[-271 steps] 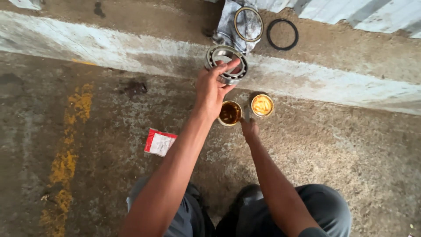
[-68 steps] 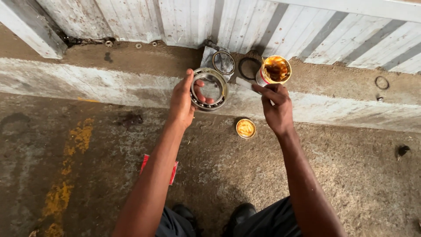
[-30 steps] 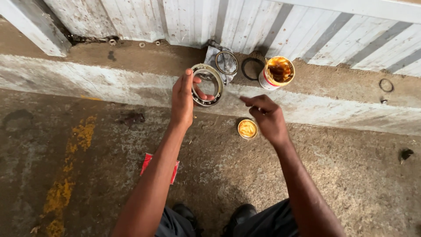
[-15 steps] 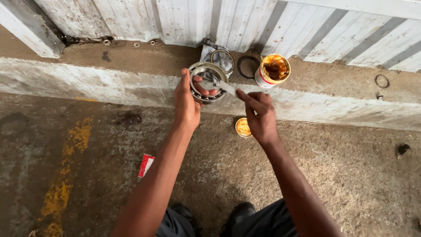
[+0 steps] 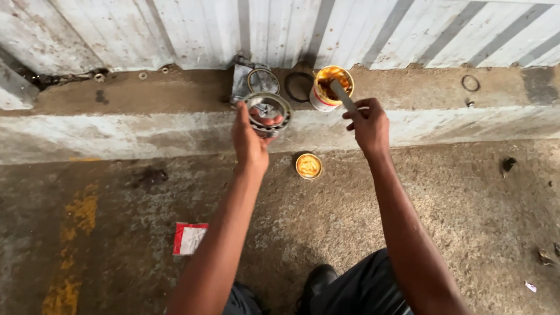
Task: Cleaning a ball bearing with a rag and applying grease using a spatula.
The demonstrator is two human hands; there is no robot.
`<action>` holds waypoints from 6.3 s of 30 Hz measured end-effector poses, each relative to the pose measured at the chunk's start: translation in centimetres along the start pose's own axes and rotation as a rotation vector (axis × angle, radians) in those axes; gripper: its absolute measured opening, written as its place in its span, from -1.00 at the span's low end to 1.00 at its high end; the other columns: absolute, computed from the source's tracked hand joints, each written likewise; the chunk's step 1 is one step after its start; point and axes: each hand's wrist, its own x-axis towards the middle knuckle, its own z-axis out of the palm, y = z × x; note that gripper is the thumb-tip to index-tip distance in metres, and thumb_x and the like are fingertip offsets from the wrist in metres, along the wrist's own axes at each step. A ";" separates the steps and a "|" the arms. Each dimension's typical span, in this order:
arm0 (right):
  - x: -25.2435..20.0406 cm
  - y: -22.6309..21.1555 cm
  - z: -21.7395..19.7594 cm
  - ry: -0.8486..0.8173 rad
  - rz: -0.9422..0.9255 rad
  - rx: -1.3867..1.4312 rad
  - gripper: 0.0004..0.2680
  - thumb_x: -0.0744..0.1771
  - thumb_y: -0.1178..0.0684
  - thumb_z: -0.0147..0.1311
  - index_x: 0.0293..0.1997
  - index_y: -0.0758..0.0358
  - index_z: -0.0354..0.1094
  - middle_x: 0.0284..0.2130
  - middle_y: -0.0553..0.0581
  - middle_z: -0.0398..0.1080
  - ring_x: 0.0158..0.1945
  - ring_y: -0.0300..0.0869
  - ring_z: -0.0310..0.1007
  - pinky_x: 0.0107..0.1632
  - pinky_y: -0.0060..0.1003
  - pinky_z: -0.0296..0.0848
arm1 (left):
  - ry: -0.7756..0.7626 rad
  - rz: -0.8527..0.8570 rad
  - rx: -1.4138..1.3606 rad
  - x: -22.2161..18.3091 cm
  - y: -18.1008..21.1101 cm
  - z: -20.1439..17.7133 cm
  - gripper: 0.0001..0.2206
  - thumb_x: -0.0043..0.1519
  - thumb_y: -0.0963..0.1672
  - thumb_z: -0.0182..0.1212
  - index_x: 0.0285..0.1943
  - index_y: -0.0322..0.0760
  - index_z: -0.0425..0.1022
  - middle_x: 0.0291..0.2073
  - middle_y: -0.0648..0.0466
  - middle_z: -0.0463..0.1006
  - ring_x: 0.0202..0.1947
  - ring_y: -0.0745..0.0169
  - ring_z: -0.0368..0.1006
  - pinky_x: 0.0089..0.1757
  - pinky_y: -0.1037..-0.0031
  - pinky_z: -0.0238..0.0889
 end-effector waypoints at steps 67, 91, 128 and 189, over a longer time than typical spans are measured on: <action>-12.8 -4.0 -2.0 -0.460 -0.191 0.489 -0.77 0.41 0.19 -0.03 0.19 0.29 0.44 -0.07 0.09 0.47 -0.21 -0.30 0.36 -0.25 -0.37 0.40 | -0.223 -0.095 -0.241 -5.6 6.0 -1.0 -0.60 0.33 0.16 0.08 -0.20 -0.15 0.33 -0.09 -0.21 0.64 -0.24 -0.01 0.65 -0.46 0.36 0.56; -11.2 -8.0 -7.4 -0.405 -0.704 -0.131 -0.80 0.38 0.22 0.10 0.12 0.20 0.51 -0.09 0.15 0.46 -0.14 -0.20 0.48 -0.11 -0.29 0.54 | -0.276 0.036 -0.005 -4.7 5.2 -0.6 -0.72 0.31 0.05 0.04 -0.02 -0.10 0.52 -0.04 -0.41 0.60 -0.04 -0.29 0.60 -0.12 0.20 0.63; -14.7 -5.0 -4.2 -0.299 -0.819 -0.309 -0.78 0.38 0.21 0.04 0.16 0.30 0.47 -0.14 0.26 0.47 -0.38 -0.25 0.42 -0.49 -0.45 0.49 | -0.189 -0.021 -0.203 -5.6 3.6 0.2 -0.74 0.28 0.06 0.07 -0.05 -0.11 0.38 0.15 -0.25 0.53 0.10 -0.23 0.55 -0.15 0.09 0.52; 6.9 5.2 5.7 -0.046 0.251 0.981 -0.66 0.38 0.25 -0.03 0.34 0.45 0.19 -0.17 0.30 0.57 -0.42 -0.17 0.48 -0.40 -0.34 0.43 | -0.219 -0.150 -0.329 -3.4 -0.7 2.2 -0.78 0.27 0.01 0.14 -0.20 -0.17 0.35 0.27 -0.16 0.50 0.21 -0.10 0.52 -0.41 0.45 0.46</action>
